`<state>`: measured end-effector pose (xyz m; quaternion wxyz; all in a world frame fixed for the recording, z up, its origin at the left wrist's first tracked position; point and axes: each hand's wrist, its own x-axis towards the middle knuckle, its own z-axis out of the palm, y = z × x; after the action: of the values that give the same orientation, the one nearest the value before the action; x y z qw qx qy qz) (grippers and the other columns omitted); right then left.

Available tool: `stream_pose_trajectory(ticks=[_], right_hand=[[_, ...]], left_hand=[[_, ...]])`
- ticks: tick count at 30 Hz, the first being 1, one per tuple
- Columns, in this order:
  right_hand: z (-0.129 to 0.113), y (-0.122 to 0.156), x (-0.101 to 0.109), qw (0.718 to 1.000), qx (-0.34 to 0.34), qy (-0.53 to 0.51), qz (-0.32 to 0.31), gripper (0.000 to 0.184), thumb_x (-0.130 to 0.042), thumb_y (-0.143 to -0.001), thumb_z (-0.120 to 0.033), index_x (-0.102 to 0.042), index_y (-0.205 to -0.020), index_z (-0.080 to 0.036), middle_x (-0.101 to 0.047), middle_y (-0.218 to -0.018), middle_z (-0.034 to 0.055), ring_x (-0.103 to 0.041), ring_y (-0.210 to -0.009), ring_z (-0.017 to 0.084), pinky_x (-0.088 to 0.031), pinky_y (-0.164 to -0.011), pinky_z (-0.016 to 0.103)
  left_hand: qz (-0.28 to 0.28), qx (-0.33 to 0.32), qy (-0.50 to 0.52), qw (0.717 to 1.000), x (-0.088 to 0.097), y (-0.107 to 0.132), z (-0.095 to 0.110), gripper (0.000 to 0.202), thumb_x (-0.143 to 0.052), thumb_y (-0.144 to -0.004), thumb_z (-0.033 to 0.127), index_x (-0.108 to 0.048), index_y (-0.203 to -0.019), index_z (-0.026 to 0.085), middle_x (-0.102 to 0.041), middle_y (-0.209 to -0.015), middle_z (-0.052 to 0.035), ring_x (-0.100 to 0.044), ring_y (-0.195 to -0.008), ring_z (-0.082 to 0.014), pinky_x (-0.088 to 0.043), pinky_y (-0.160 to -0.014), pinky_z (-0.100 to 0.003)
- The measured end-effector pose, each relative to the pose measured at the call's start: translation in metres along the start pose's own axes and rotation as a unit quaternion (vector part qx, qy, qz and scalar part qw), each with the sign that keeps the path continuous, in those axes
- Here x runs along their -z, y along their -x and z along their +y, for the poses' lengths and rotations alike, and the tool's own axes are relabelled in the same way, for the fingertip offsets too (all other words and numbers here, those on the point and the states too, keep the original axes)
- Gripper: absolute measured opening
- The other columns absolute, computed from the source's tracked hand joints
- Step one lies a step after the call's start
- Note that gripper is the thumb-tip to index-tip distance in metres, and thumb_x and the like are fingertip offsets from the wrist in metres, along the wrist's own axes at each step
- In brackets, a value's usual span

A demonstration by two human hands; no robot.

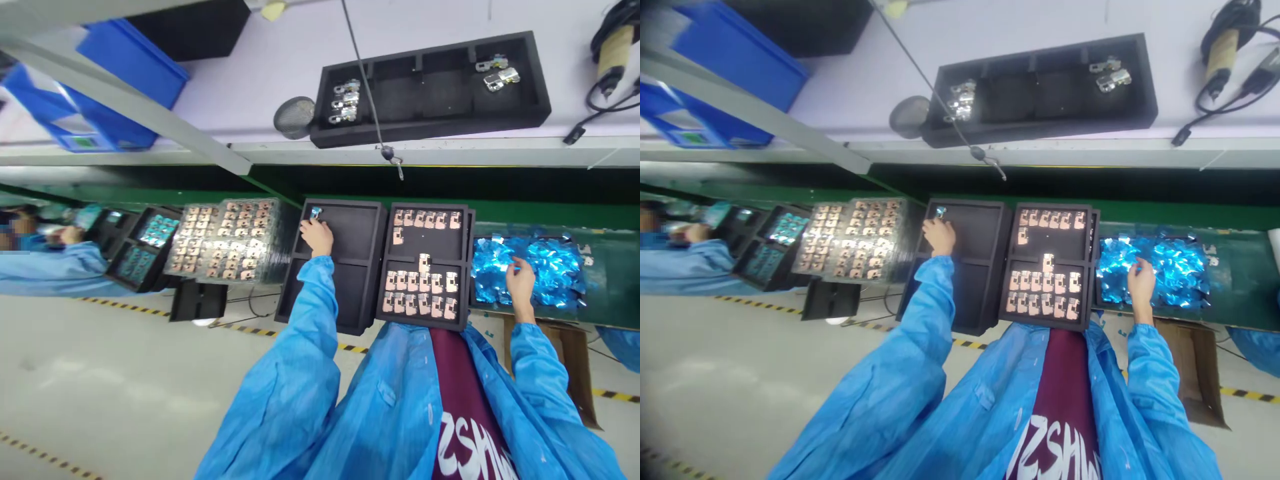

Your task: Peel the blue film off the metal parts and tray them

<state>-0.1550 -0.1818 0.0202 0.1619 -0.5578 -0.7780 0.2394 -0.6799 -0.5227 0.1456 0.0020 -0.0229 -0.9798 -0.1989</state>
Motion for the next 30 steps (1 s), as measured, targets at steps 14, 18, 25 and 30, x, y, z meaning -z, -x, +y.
stream_pose_trajectory(ticks=[14, 18, 25, 30], right_hand=[[-0.041, 0.026, 0.025, 0.998, -0.031, -0.041, 0.023, 0.041, -0.052, -0.095, -0.033, -0.070, -0.126, -0.013, -0.051, -0.158, 0.0280, -0.071, -0.116, 0.032, -0.059, -0.104, 0.052], [-0.116, 0.044, 0.056, 0.986, 0.042, -0.149, 0.065, 0.041, -0.055, -0.103, -0.044, -0.068, -0.133, -0.019, -0.067, -0.137, 0.0184, -0.072, -0.098, 0.026, -0.063, -0.081, 0.042], [-0.233, 0.083, 0.080, 0.909, 0.109, -0.347, -0.202, 0.044, -0.080, -0.096, -0.055, -0.074, -0.128, -0.026, -0.077, -0.110, 0.0068, -0.071, -0.082, 0.020, -0.059, -0.068, 0.034], [-0.229, 0.081, 0.085, 0.898, 0.057, -0.382, -0.209, 0.040, -0.083, -0.091, -0.061, -0.079, -0.107, -0.024, -0.077, -0.097, 0.0048, -0.071, -0.085, 0.022, -0.061, -0.074, 0.034]], left_hand=[[-0.006, 0.073, 0.297, 0.952, 0.022, 0.009, 0.003, 0.012, -0.072, -0.093, 0.010, -0.063, -0.100, 0.013, -0.065, -0.082, 0.0027, -0.064, -0.072, -0.0118, -0.056, -0.072, -0.027], [-0.115, -0.015, 0.420, 0.900, 0.033, 0.103, 0.035, 0.028, -0.084, -0.078, 0.020, -0.070, -0.102, 0.018, -0.076, -0.088, -0.0018, -0.073, -0.077, -0.0160, -0.058, -0.067, -0.026], [-0.458, -0.114, 0.459, 0.753, 0.023, 0.255, 0.115, 0.036, -0.089, -0.080, 0.040, -0.081, -0.110, 0.020, -0.084, -0.106, -0.0093, -0.080, -0.098, -0.0251, -0.065, -0.090, -0.038], [-0.445, -0.153, 0.442, 0.764, 0.024, 0.267, 0.133, 0.032, -0.085, -0.089, 0.048, -0.082, -0.107, 0.023, -0.083, -0.105, -0.0075, -0.078, -0.097, -0.0237, -0.063, -0.090, -0.036]])
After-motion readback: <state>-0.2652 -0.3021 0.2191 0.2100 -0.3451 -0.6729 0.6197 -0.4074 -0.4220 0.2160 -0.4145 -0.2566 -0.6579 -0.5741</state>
